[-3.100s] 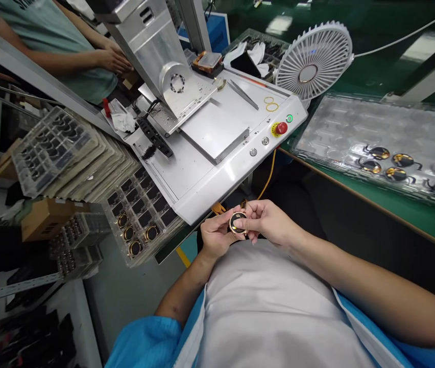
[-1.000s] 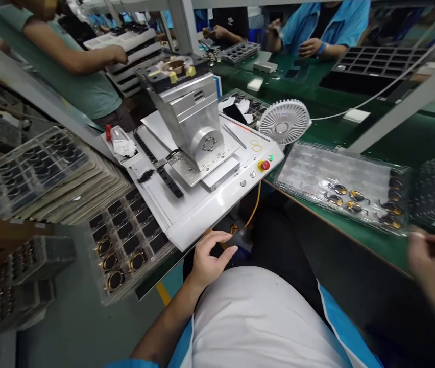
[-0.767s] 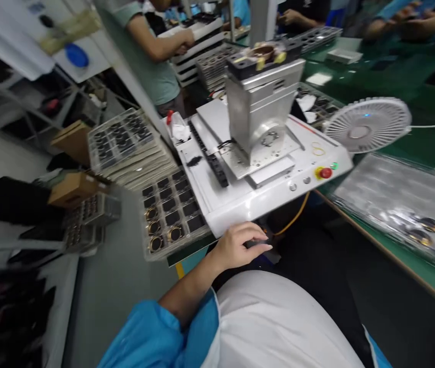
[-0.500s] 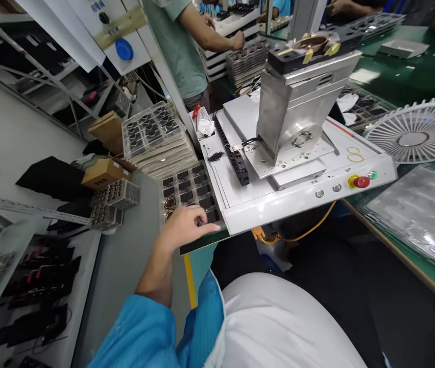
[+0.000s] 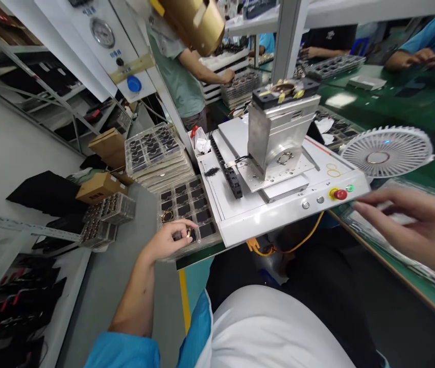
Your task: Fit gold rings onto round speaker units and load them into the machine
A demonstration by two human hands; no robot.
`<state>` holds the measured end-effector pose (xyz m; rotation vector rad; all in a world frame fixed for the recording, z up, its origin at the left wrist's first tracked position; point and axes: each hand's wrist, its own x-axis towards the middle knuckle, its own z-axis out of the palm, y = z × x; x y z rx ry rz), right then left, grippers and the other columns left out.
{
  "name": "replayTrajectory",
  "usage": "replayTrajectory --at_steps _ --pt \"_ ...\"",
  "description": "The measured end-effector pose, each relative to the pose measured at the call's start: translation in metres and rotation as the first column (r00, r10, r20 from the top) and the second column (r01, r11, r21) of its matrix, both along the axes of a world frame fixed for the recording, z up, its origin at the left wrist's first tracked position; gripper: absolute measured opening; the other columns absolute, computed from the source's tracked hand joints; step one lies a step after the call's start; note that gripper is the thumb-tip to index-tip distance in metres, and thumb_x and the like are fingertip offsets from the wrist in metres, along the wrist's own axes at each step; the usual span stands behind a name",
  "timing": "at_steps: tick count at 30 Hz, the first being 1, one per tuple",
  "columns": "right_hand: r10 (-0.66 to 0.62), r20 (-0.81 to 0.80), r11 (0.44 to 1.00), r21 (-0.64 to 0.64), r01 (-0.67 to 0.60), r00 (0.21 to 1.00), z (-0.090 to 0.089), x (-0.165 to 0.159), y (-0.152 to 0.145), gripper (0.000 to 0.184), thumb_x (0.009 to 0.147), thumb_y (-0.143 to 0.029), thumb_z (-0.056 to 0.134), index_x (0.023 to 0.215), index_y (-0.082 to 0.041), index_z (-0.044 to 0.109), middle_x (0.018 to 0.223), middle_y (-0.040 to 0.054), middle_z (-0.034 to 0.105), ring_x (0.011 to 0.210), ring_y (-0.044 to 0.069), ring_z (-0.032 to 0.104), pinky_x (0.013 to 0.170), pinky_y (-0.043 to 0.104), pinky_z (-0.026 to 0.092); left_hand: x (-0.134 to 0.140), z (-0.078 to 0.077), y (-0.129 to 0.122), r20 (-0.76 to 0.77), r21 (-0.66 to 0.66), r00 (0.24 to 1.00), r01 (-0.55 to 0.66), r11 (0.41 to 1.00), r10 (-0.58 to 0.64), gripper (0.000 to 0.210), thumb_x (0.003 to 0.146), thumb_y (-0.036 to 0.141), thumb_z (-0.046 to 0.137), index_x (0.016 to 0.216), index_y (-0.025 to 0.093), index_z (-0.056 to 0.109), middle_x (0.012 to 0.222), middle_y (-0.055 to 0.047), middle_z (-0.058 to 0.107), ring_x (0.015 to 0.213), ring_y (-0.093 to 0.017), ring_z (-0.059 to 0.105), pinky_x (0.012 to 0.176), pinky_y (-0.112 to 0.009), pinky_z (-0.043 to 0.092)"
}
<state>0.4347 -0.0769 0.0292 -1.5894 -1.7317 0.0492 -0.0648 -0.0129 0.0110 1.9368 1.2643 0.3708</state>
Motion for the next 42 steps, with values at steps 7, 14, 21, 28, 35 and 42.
replayTrajectory --at_steps 7,14,21,28,35,42 --pt "0.228 0.196 0.94 0.212 -0.268 0.954 0.134 -0.052 0.144 0.02 0.09 -0.02 0.072 0.108 -0.012 0.074 0.117 0.0107 0.072 0.117 0.027 0.064 0.099 0.042 0.053 0.06 -0.006 0.022 0.639 0.319 0.765 -0.166 0.933 -0.082 0.032 0.075 0.037 0.091 0.096 0.019 0.074 0.108 -0.012 0.07 0.088 -0.021 0.071 0.079 -0.034 0.062" --pt "0.339 0.2 0.92 -0.275 -0.279 0.919 0.184 -0.059 0.211 0.018 0.09 -0.016 0.076 0.107 -0.011 0.079 0.096 0.0007 0.074 0.086 0.015 0.064 0.095 0.041 0.052 0.108 0.018 0.051 0.673 0.405 0.735 -0.265 0.875 -0.089 0.033 0.077 0.032 0.09 0.105 0.018 0.079 0.116 -0.017 0.075 0.106 -0.028 0.075 0.087 -0.04 0.064" --pt "0.434 -0.305 0.901 0.144 -0.41 0.847 0.165 -0.051 0.219 0.028 0.067 -0.008 0.091 0.085 -0.018 0.073 0.091 0.0034 0.076 0.092 0.023 0.072 0.097 0.041 0.058 0.154 0.088 0.096 0.612 0.561 0.763 -0.233 0.794 -0.208 0.018 0.082 0.038 0.085 0.086 0.02 0.084 0.122 -0.015 0.079 0.121 -0.033 0.073 0.107 -0.049 0.058" --pt "0.477 -0.494 0.87 0.386 -0.308 0.727 0.116 -0.036 0.168 0.029 0.08 -0.034 0.085 0.098 -0.02 0.066 0.106 0.006 0.076 0.105 0.026 0.074 0.098 0.043 0.061 0.234 0.172 0.157 0.188 0.758 0.962 -0.013 0.652 -0.2 0.008 0.084 0.018 0.077 0.086 0.019 0.084 0.098 -0.008 0.083 0.107 -0.03 0.077 0.098 -0.043 0.058" --pt "0.282 -0.654 0.96 0.189 -0.209 0.702 0.037 -0.001 0.078 0.046 0.074 -0.055 0.09 0.101 -0.023 0.07 0.107 0.008 0.078 0.102 0.03 0.075 0.093 0.049 0.064 0.265 0.178 0.172 -0.205 0.753 0.96 0.279 0.596 -0.19 0.019 0.091 0.031 0.07 0.086 0.013 0.076 0.087 -0.009 0.077 0.085 -0.024 0.071 0.086 -0.039 0.054" --pt "-0.17 -0.641 0.949 -0.311 -0.051 0.749 -0.068 0.041 0.042 0.075 0.075 -0.051 0.081 0.138 -0.017 0.059 0.092 0.01 0.078 0.085 0.032 0.075 0.072 0.044 0.063 0.248 0.162 0.168 -0.185 0.702 0.928 0.356 0.617 -0.324 0.075 0.073 0.067 0.083 0.124 0.015 0.065 0.131 -0.017 0.068 0.131 -0.041 0.058 0.116 -0.055 0.041"
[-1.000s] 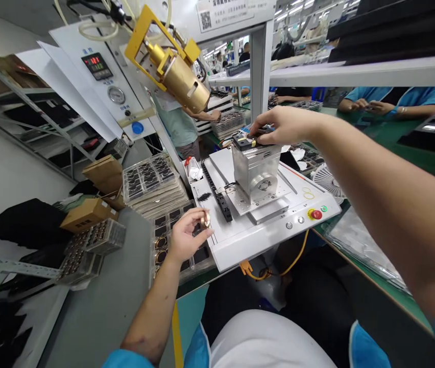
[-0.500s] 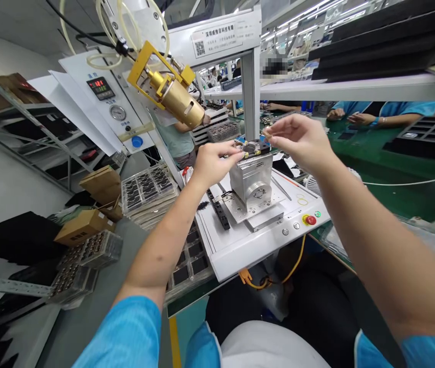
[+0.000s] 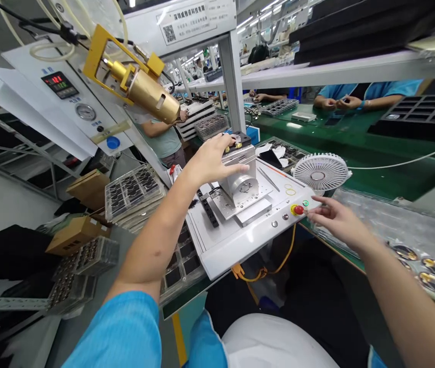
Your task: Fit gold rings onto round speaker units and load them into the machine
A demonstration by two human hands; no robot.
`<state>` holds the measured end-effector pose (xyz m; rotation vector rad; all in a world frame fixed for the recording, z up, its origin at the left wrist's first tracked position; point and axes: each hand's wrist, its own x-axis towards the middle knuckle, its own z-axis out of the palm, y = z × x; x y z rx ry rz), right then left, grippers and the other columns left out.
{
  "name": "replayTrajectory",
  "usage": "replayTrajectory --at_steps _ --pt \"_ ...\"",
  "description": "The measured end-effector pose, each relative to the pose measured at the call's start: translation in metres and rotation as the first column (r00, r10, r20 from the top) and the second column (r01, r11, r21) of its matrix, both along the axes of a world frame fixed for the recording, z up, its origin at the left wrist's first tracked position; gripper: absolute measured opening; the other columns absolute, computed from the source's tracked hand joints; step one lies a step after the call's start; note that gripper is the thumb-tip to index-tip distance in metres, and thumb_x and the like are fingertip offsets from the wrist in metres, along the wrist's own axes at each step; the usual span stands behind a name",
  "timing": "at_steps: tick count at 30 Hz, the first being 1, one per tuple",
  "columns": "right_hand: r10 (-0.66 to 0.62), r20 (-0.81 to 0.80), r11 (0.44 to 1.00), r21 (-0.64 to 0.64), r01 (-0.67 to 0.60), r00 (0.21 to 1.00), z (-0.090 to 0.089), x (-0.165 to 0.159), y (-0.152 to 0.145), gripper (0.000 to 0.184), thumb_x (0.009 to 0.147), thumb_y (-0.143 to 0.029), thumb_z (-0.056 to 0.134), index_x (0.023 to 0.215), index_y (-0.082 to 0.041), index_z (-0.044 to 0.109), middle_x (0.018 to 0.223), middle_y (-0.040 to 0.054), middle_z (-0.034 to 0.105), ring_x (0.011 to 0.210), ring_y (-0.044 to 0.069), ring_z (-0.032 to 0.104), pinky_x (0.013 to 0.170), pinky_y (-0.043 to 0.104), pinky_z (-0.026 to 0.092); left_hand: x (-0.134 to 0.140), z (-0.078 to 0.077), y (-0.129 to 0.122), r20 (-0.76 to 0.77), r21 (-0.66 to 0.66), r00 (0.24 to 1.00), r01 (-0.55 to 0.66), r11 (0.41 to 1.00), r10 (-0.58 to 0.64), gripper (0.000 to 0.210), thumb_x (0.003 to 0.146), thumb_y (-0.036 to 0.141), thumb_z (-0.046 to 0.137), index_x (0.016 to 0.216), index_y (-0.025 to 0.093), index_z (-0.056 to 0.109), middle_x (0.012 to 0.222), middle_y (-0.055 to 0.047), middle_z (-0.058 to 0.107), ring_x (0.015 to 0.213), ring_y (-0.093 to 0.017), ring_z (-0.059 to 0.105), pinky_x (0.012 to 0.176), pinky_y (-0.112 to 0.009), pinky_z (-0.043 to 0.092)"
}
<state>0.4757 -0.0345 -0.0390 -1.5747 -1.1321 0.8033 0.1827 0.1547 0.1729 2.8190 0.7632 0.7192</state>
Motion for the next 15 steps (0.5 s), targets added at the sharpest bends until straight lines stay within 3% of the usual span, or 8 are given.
replayTrajectory --at_steps 3,6,8,11,13,15 --pt "0.105 0.185 0.986 -0.147 -0.078 0.977 -0.023 -0.003 0.006 0.086 0.078 -0.045 0.072 0.154 -0.013 0.046 0.082 0.0065 0.075 0.078 0.031 0.074 0.075 0.045 0.06 -0.008 -0.004 -0.01 0.064 -0.039 0.998 0.007 0.999 -0.004 0.073 0.083 0.073 0.071 0.128 0.016 0.064 0.139 -0.017 0.064 0.146 -0.043 0.046 0.123 -0.062 0.029" --pt "0.17 0.333 0.973 -0.207 -0.104 0.927 -0.035 -0.011 0.009 0.089 0.079 -0.041 0.067 0.159 -0.014 0.04 0.084 0.0056 0.074 0.082 0.032 0.074 0.083 0.045 0.058 -0.022 -0.034 -0.045 0.326 -0.002 0.945 0.003 1.0 -0.002 0.065 0.09 0.073 0.06 0.128 0.021 0.065 0.143 -0.014 0.063 0.151 -0.038 0.042 0.125 -0.062 0.028" --pt "0.175 0.375 0.971 -0.216 -0.097 0.91 -0.041 -0.015 0.008 0.093 0.08 -0.041 0.066 0.162 -0.014 0.033 0.089 0.0067 0.075 0.086 0.032 0.074 0.084 0.044 0.057 -0.035 -0.072 -0.079 0.5 -0.026 0.866 0.033 0.999 -0.016 0.054 0.092 0.069 0.061 0.121 0.024 0.068 0.139 -0.012 0.066 0.143 -0.035 0.052 0.123 -0.061 0.035" --pt "0.156 0.392 0.975 -0.209 -0.077 0.907 -0.05 -0.017 0.006 0.099 0.082 -0.044 0.065 0.165 -0.01 0.023 0.092 0.0087 0.075 0.087 0.032 0.073 0.082 0.042 0.057 -0.052 -0.145 -0.133 0.624 -0.216 0.781 0.157 0.964 0.013 0.034 0.092 0.053 0.07 0.112 0.025 0.071 0.125 -0.012 0.073 0.129 -0.034 0.064 0.116 -0.06 0.046" --pt "0.138 0.39 0.979 -0.195 -0.064 0.911 -0.053 -0.014 0.006 0.101 0.081 -0.044 0.066 0.164 -0.009 0.019 0.09 0.0092 0.074 0.083 0.032 0.073 0.078 0.042 0.057 -0.059 -0.188 -0.164 0.634 -0.423 0.759 0.178 0.889 0.149 0.026 0.09 0.043 0.075 0.109 0.025 0.073 0.121 -0.013 0.073 0.125 -0.034 0.065 0.113 -0.057 0.049" --pt "0.126 0.358 0.983 -0.172 -0.067 0.925 -0.054 -0.008 0.008 0.1 0.08 -0.042 0.067 0.162 -0.01 0.02 0.088 0.0083 0.074 0.08 0.03 0.072 0.077 0.042 0.057 -0.062 -0.219 -0.19 0.578 -0.622 0.77 0.202 0.757 0.269 0.021 0.089 0.039 0.077 0.105 0.024 0.075 0.116 -0.013 0.074 0.118 -0.033 0.068 0.108 -0.051 0.052"
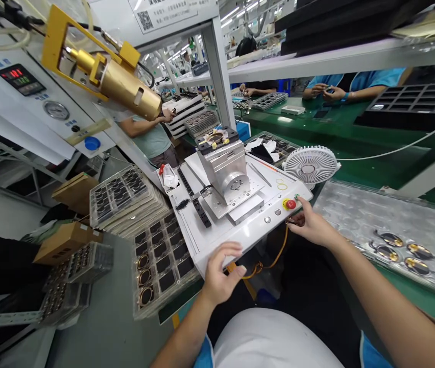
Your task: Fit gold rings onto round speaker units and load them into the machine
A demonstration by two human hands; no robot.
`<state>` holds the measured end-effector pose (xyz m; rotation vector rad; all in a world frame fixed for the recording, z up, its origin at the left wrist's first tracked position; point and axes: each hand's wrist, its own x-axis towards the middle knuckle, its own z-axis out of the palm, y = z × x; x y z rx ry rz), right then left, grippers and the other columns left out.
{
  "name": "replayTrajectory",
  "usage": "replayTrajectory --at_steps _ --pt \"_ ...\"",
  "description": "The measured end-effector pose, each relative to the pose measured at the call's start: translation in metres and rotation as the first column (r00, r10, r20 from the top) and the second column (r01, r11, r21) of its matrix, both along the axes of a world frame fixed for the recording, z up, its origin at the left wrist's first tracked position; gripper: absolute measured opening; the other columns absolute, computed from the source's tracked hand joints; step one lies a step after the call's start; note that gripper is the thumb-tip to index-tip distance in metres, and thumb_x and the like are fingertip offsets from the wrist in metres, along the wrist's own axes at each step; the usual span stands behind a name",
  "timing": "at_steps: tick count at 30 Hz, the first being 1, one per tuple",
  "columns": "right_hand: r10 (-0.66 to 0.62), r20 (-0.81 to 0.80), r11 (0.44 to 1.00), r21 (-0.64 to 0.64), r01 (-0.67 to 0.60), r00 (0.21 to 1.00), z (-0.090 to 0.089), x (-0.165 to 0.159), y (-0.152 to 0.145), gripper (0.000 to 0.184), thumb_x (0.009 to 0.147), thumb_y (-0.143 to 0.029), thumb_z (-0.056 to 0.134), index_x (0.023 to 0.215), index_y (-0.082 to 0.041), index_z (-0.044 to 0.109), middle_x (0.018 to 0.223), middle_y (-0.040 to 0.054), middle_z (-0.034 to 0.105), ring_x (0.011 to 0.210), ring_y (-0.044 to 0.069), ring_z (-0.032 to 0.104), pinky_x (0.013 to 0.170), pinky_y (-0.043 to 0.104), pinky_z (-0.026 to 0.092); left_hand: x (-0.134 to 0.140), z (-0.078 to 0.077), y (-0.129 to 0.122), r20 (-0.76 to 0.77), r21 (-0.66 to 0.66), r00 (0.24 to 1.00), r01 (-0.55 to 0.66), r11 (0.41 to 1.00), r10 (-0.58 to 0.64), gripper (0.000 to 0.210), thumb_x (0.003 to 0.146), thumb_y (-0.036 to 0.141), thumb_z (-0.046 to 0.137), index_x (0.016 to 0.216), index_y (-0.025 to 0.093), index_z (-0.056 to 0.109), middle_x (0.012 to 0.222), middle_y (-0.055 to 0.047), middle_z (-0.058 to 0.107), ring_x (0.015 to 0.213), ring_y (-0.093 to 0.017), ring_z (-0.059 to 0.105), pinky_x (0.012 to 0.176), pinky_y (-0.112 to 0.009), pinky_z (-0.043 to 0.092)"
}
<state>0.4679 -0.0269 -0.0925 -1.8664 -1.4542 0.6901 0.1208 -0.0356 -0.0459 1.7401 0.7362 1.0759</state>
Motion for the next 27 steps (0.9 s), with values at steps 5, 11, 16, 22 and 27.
replayTrajectory --at_steps 5,11,16,22,27 --pt "0.02 -0.129 1.0 0.012 -0.019 0.991 0.012 0.002 -0.017 0.083 0.076 -0.046 0.075 0.148 -0.017 0.045 0.087 0.0069 0.074 0.08 0.029 0.073 0.075 0.043 0.06 0.002 -0.034 -0.038 -0.013 -0.41 0.998 0.058 0.91 -0.069 0.025 0.086 0.04 0.081 0.104 0.023 0.079 0.112 -0.014 0.077 0.111 -0.03 0.072 0.103 -0.044 0.055" --pt "0.262 -0.434 0.954 0.253 -0.162 0.862 0.015 -0.086 -0.08 0.077 0.072 -0.055 0.092 0.134 -0.025 0.057 0.107 0.0095 0.077 0.1 0.031 0.074 0.094 0.047 0.06 0.022 -0.05 -0.042 0.281 -0.642 0.958 0.232 0.731 -0.058 0.049 0.081 0.045 0.087 0.123 0.026 0.072 0.124 -0.013 0.076 0.115 -0.03 0.074 0.106 -0.047 0.055" --pt "0.217 -0.466 0.927 0.375 -0.031 0.858 0.001 -0.142 -0.098 0.081 0.062 -0.067 0.094 0.123 -0.025 0.063 0.101 0.0076 0.074 0.092 0.028 0.074 0.083 0.041 0.062 0.043 -0.055 -0.039 0.455 -0.68 0.89 0.375 0.63 -0.039 0.06 0.066 0.045 0.097 0.118 0.026 0.074 0.112 -0.011 0.079 0.106 -0.031 0.076 0.1 -0.049 0.058" --pt "0.201 -0.058 0.916 0.364 -0.167 0.978 0.007 -0.068 -0.092 0.05 0.084 -0.056 0.083 0.12 -0.024 0.071 0.111 0.0119 0.073 0.104 0.03 0.069 0.093 0.046 0.058 0.04 -0.056 -0.036 0.343 -0.732 0.939 0.252 0.633 0.023 0.053 0.065 0.038 0.098 0.113 0.027 0.079 0.119 -0.009 0.077 0.093 -0.023 0.078 0.082 -0.034 0.062" --pt "-0.264 0.397 0.964 0.143 0.225 0.879 0.004 0.084 -0.104 0.011 0.087 -0.036 0.071 0.086 -0.025 0.068 0.079 0.0089 0.07 0.071 0.029 0.068 0.069 0.042 0.057 0.027 -0.059 -0.036 0.276 -0.749 0.959 0.174 0.639 0.062 0.053 0.066 0.04 0.098 0.113 0.025 0.079 0.113 -0.009 0.078 0.096 -0.025 0.079 0.087 -0.037 0.062"
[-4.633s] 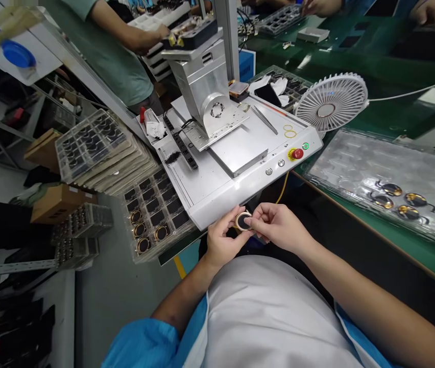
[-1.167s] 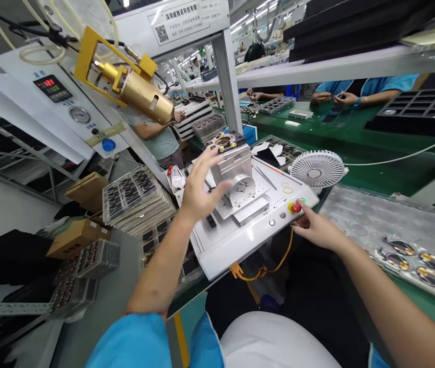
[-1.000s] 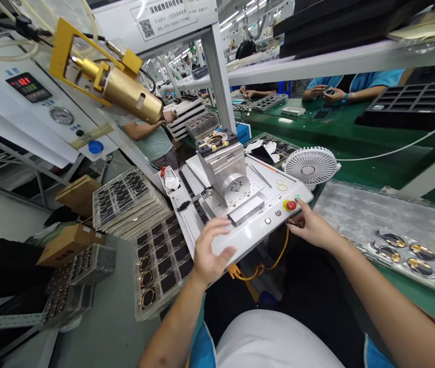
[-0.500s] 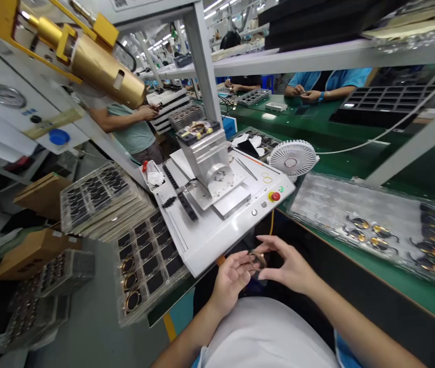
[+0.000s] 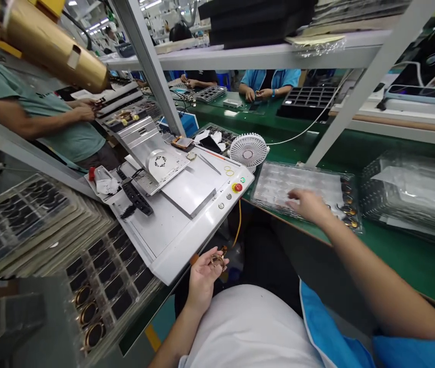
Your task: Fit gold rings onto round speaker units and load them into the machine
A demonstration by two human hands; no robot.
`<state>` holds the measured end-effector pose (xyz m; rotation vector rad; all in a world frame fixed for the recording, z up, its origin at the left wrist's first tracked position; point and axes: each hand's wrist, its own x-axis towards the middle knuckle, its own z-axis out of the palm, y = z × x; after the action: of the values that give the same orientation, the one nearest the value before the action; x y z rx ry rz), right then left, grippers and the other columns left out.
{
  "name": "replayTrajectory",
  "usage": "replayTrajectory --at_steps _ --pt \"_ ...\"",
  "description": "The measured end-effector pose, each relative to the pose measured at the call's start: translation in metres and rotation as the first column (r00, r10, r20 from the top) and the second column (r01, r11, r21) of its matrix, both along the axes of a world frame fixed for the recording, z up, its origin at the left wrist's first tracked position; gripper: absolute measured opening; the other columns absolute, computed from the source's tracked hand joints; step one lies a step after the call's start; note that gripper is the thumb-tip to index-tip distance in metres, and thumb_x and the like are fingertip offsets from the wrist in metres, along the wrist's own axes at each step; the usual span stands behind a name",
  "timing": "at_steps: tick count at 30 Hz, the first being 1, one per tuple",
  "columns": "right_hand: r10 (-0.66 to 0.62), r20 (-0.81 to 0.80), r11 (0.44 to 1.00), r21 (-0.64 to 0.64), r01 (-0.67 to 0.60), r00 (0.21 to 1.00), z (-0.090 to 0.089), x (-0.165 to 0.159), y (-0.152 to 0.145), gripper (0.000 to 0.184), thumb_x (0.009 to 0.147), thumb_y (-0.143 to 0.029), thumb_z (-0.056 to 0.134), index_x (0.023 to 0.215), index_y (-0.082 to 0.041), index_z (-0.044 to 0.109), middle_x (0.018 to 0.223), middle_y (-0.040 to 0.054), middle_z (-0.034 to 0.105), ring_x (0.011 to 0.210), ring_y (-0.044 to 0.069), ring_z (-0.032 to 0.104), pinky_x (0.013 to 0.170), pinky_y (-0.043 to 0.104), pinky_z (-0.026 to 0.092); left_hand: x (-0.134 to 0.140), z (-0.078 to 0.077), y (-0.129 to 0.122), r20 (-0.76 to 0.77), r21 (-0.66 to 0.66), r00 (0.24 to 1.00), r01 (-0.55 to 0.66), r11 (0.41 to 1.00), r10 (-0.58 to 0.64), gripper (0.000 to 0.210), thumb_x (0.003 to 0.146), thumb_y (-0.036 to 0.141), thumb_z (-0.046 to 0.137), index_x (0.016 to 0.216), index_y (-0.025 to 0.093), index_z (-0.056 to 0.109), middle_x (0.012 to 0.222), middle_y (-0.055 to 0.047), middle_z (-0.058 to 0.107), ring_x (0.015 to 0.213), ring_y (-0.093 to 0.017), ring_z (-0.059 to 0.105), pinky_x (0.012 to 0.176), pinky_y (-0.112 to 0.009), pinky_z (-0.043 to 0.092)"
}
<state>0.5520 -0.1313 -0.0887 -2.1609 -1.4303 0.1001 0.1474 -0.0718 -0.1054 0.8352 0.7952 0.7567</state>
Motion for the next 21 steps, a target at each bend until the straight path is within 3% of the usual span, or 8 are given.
replayTrajectory --at_steps 3,6,11,14,17,20,21 --pt "-0.049 0.045 0.998 -0.044 0.051 0.998 -0.006 0.06 -0.009 0.021 0.077 -0.031 0.077 0.069 -0.027 0.059 0.054 0.0008 0.051 0.044 0.019 0.047 0.051 0.035 0.043 -0.002 -0.004 -0.003 -0.006 -0.001 1.0 0.002 1.0 -0.002 0.05 0.067 0.037 0.097 0.112 0.024 0.079 0.113 -0.01 0.079 0.104 -0.027 0.078 0.097 -0.041 0.06" --pt "-0.009 0.041 0.997 -0.08 0.012 0.999 -0.013 0.079 -0.01 0.029 0.071 -0.029 0.081 0.062 -0.028 0.054 0.048 -0.0043 0.039 0.038 0.014 0.032 0.046 0.031 0.032 0.0 -0.008 -0.005 -0.011 -0.004 1.0 0.015 1.0 -0.015 0.05 0.068 0.034 0.097 0.113 0.023 0.079 0.115 -0.011 0.079 0.111 -0.03 0.076 0.103 -0.044 0.058" --pt "0.03 -0.02 0.996 -0.085 -0.032 0.999 -0.016 0.079 -0.002 0.036 0.07 -0.026 0.082 0.059 -0.028 0.048 0.045 -0.0065 0.034 0.04 0.012 0.026 0.051 0.032 0.031 0.003 -0.008 -0.006 0.001 0.012 1.0 0.031 0.999 -0.031 0.049 0.069 0.032 0.096 0.113 0.021 0.078 0.112 -0.011 0.08 0.112 -0.029 0.076 0.102 -0.043 0.058" --pt "-0.008 -0.084 0.999 -0.052 0.003 0.996 -0.009 0.079 -0.005 0.029 0.072 -0.025 0.08 0.065 -0.028 0.053 0.046 -0.0051 0.04 0.042 0.014 0.034 0.053 0.032 0.035 0.001 -0.009 -0.006 0.012 0.008 0.999 0.044 0.999 -0.044 0.048 0.07 0.031 0.096 0.113 0.021 0.077 0.111 -0.011 0.079 0.11 -0.028 0.076 0.102 -0.043 0.058" --pt "-0.063 -0.159 0.998 0.006 0.065 0.985 -0.002 0.056 -0.011 0.013 0.082 -0.031 0.072 0.088 -0.024 0.064 0.057 0.001 0.058 0.049 0.018 0.052 0.055 0.032 0.041 -0.002 -0.009 -0.006 0.008 0.012 0.998 0.065 0.998 -0.065 0.047 0.07 0.031 0.095 0.112 0.019 0.076 0.109 -0.011 0.079 0.108 -0.027 0.076 0.1 -0.042 0.058" --pt "0.008 -0.387 0.996 0.084 0.026 0.922 0.0 -0.009 -0.01 0.04 0.088 -0.039 0.066 0.123 -0.02 0.06 0.075 0.0035 0.067 0.059 0.02 0.063 0.055 0.032 0.05 0.0 -0.003 -0.007 0.016 0.042 0.989 0.149 0.988 -0.15 0.055 0.068 0.029 0.097 0.118 0.019 0.075 0.121 -0.014 0.076 0.107 -0.027 0.076 0.094 -0.039 0.059" --pt "0.091 -0.556 0.99 0.14 -0.015 0.826 0.001 -0.038 -0.007 0.049 0.087 -0.041 0.068 0.131 -0.02 0.056 0.08 0.0029 0.066 0.061 0.02 0.065 0.055 0.032 0.053 0.002 0.001 -0.007 0.029 0.062 0.98 0.194 0.979 -0.196 0.061 0.066 0.028 0.098 0.121 0.02 0.074 0.131 -0.016 0.072 0.106 -0.027 0.075 0.091 -0.038 0.06"
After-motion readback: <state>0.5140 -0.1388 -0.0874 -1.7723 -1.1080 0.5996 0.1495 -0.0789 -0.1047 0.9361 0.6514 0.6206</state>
